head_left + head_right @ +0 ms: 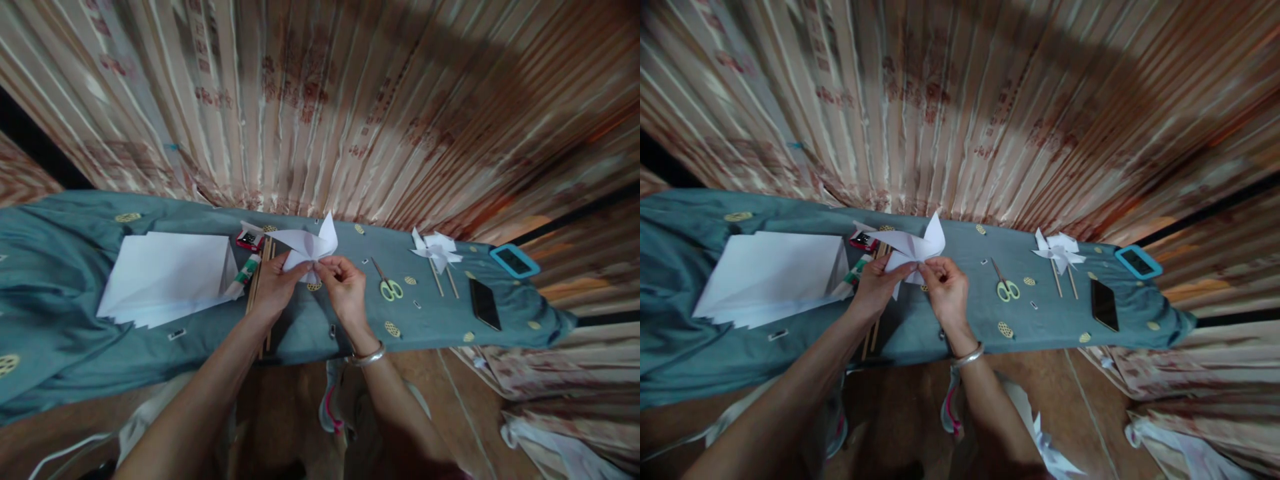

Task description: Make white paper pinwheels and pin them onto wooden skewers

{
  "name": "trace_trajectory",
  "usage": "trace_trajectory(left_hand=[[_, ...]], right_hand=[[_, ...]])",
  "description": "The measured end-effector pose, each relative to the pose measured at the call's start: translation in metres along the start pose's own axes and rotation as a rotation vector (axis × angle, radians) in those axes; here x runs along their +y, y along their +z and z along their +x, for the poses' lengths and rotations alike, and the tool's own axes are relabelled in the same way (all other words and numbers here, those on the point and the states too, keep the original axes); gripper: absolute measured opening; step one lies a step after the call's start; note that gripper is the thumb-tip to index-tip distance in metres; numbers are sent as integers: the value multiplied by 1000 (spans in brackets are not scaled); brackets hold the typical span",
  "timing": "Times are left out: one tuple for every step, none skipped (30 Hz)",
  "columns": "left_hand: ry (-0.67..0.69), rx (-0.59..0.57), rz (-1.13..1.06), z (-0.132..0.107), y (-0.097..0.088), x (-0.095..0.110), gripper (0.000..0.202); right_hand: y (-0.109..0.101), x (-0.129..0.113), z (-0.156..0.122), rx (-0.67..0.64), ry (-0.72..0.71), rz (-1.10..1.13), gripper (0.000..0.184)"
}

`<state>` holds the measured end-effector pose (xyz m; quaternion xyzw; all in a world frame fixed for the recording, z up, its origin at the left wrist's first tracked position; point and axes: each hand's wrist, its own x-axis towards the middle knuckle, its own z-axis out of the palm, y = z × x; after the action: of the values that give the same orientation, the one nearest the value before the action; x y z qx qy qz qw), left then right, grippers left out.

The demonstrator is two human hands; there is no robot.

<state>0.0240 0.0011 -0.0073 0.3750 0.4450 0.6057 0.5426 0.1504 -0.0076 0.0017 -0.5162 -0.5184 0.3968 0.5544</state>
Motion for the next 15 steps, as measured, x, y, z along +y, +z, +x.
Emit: trace_trajectory(left_hand=[[-1,-3,-10,0,0,1,26],[-2,-9,-15,0,0,1,26],[-4,-12,-17,0,0,2,27],[-5,-10,-15,0,0,2,27],[-6,-5,-9,0,0,2,27],[-6,2,-3,0,0,2,27],[-5,10,0,0,0,2,27],[-5,16,0,0,0,1,27],[-7,19,-2,0,0,1,27],[-12,16,-4,0,0,1,27],[-15,9,-4,-1,0,1,28],[-18,0,-1,-1,0,0,28],[-21,-10,6,-1,-1,0,29],[-22,-16,13,-1,-1,-1,29],[-20,-18,17,-2,-1,-1,30]], right_hand=[[-1,0,0,17,0,-40,21],[-3,0,0,31,-1,-82,23],[-4,-1,0,43,-3,-121,25],[-5,-2,1,55,-8,-159,28],[-6,-3,1,73,-16,-195,31],[-7,-3,1,96,-26,-230,36],[-8,-4,2,121,-39,-261,43],[-9,-4,2,143,-51,-282,51],[-9,-3,3,157,-62,-284,60],[-9,-2,4,155,-68,-257,69],[-9,-1,6,132,-65,-198,76],[-9,1,7,90,-52,-118,81],[-9,2,8,41,-32,-32,83],[-9,3,10,-7,-8,44,83],[-9,3,10,-45,15,102,81]])
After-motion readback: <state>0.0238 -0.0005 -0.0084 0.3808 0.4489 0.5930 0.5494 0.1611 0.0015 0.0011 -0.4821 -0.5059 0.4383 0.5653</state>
